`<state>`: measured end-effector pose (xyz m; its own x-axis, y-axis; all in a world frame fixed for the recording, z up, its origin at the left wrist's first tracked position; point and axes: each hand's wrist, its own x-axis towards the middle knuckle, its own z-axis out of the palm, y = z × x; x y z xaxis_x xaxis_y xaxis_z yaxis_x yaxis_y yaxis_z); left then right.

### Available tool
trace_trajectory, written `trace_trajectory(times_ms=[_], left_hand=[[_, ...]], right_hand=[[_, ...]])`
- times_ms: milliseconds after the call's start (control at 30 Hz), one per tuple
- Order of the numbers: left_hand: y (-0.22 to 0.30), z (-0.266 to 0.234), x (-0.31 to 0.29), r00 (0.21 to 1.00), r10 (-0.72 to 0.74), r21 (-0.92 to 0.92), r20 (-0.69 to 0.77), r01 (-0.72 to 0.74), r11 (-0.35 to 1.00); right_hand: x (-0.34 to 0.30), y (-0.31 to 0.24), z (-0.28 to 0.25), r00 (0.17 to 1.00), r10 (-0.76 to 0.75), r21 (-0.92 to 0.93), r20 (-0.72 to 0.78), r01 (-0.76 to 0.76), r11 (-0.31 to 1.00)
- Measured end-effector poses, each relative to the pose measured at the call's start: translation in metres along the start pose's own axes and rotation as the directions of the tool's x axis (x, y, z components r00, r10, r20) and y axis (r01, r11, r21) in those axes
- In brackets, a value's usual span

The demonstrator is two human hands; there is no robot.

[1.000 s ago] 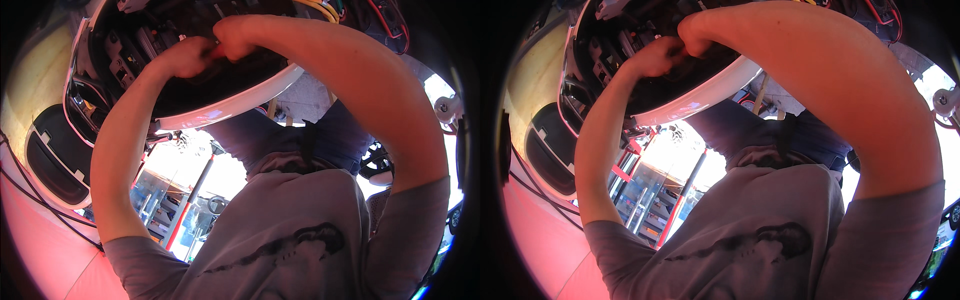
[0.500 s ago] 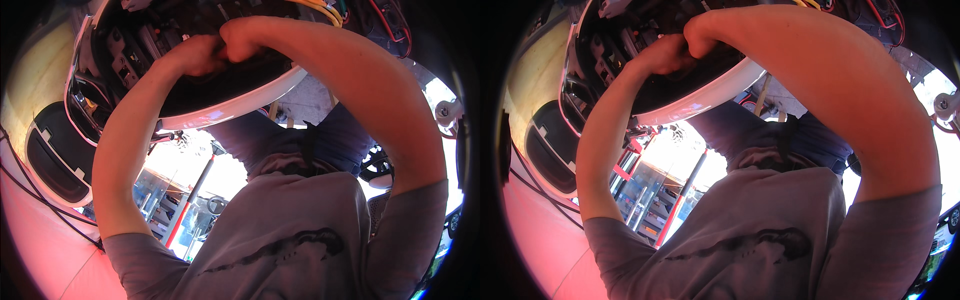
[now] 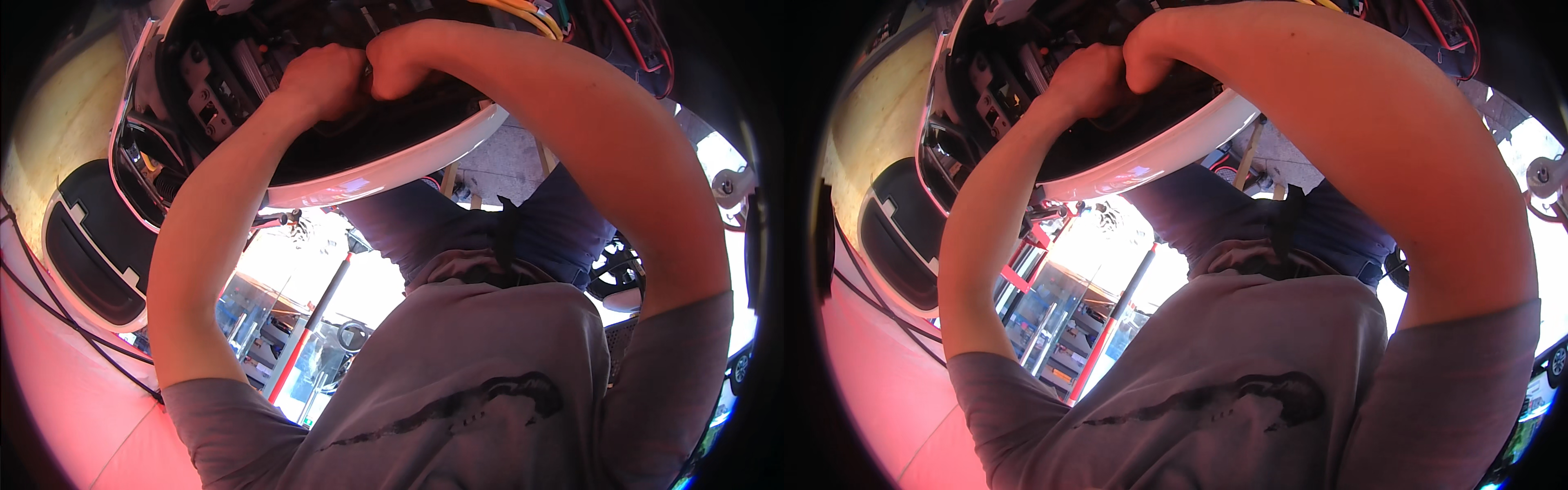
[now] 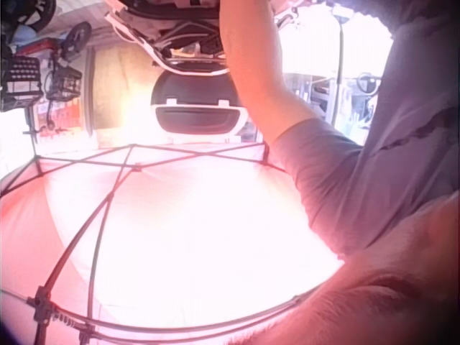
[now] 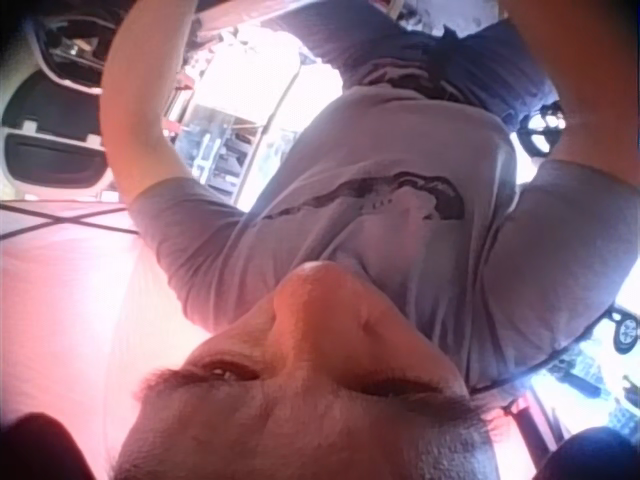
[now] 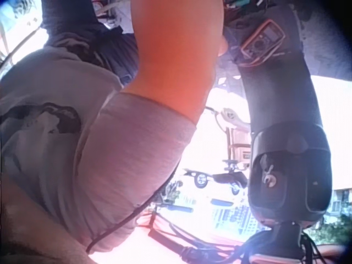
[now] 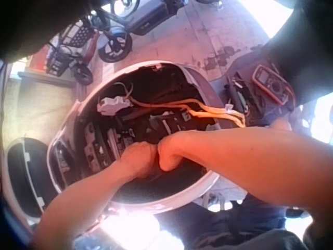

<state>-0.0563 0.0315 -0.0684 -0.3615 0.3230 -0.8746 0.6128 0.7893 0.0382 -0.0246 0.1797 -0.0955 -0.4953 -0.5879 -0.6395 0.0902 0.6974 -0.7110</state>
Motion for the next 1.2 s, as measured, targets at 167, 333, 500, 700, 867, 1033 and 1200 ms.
trace_trajectory(times_ms=[167,333,500,700,867,1033,1200], left_hand=[[-0.004,0.001,-0.005,0.994,0.105,-0.290,0.037,-0.090,0.953],[-0.004,0.005,0.002,0.999,-0.007,0.026,0.044,0.006,1.000],[-0.007,0.004,0.000,0.989,0.144,-0.231,-0.039,-0.149,0.961],[0.000,-0.001,-0.003,0.998,0.054,-0.103,-0.030,-0.057,0.993],[0.001,0.000,-0.003,0.999,0.036,0.000,-0.013,-0.036,0.999],[-0.006,0.001,0.001,0.984,0.170,-0.157,-0.061,-0.177,0.972],[-0.005,0.002,-0.001,0.996,0.087,-0.041,-0.009,-0.087,0.995]], right_hand=[[0.003,0.001,0.001,0.996,-0.085,-0.096,-0.027,0.082,0.992],[0.003,0.002,0.001,0.998,-0.034,-0.052,0.051,0.037,0.998],[0.003,0.002,0.002,0.993,-0.116,-0.187,-0.028,0.108,0.976],[0.004,0.002,0.000,0.989,-0.145,-0.209,-0.004,0.141,0.968],[0.001,0.000,-0.001,0.998,-0.010,-0.036,0.056,0.012,0.999],[0.007,0.004,0.002,0.995,-0.101,-0.088,0.021,0.103,0.991],[0.013,0.007,0.004,0.990,-0.140,-0.126,-0.026,0.136,0.983]])
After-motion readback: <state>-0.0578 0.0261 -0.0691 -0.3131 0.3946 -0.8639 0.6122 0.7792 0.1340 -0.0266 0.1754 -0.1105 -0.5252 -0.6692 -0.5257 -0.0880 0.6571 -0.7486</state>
